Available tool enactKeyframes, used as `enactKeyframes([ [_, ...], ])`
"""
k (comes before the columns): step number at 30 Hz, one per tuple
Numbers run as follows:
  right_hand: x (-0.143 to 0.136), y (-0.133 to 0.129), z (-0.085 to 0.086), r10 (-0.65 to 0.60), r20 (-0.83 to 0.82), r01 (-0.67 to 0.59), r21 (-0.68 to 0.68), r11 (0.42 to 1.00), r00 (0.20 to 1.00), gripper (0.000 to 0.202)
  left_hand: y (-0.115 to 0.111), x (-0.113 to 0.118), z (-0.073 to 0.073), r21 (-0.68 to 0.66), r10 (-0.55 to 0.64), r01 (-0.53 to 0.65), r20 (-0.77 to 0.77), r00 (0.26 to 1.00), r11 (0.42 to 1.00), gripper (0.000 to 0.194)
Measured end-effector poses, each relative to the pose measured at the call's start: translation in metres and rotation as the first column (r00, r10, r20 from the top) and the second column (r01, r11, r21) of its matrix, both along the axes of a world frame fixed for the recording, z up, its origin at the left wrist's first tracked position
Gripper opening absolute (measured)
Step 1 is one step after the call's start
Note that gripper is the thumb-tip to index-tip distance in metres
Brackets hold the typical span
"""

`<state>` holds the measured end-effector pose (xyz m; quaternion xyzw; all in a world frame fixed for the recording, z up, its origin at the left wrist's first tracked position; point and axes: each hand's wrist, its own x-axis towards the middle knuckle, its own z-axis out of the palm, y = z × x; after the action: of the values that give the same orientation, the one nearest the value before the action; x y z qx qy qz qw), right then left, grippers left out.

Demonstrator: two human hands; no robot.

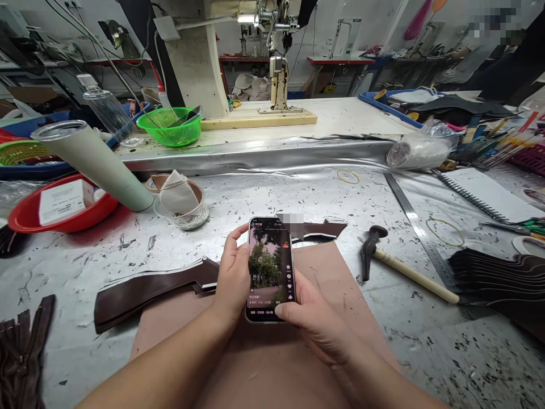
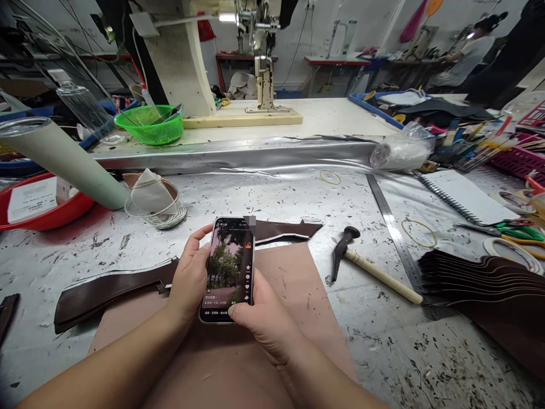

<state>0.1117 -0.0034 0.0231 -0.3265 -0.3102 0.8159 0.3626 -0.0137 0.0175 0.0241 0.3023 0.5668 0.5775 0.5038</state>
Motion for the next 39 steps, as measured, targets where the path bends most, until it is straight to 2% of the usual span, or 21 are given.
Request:
enactKeyframes([
  [19, 0.0008, -0.0008, 0.0034, -0.003, 0.071, 0.005, -0.016, 1.0, 0.997, 0.052, -0.0007, -0.0012, -0.0003, -0.021, 0.003, -0.003, -0.043, 0.999, 1.0, 0.034],
  [29, 0.0016, -0.0007, -0.0003, -0.027, 0.03, 0.028, -0.057, 0.998, 0.999, 0.052, -0.0004, -0.0014, -0.0006, -0.022, 0.001, -0.002, -0.061, 0.998, 1.0, 0.035],
  [34, 0.0014, -0.0009, 0.003, -0.033, 0.018, 0.034, -0.054, 0.998, 0.999, 0.054, 0.0001, -0.0016, -0.0015, 0.007, 0.016, -0.015, -0.103, 0.995, 1.0, 0.032],
  [39, 0.0005, -0.0011, 0.008, -0.037, 0.05, 0.041, -0.065, 0.997, 0.998, 0.051, 0.0004, -0.0007, -0.002, 0.003, 0.005, -0.004, -0.077, 0.997, 1.0, 0.033],
])
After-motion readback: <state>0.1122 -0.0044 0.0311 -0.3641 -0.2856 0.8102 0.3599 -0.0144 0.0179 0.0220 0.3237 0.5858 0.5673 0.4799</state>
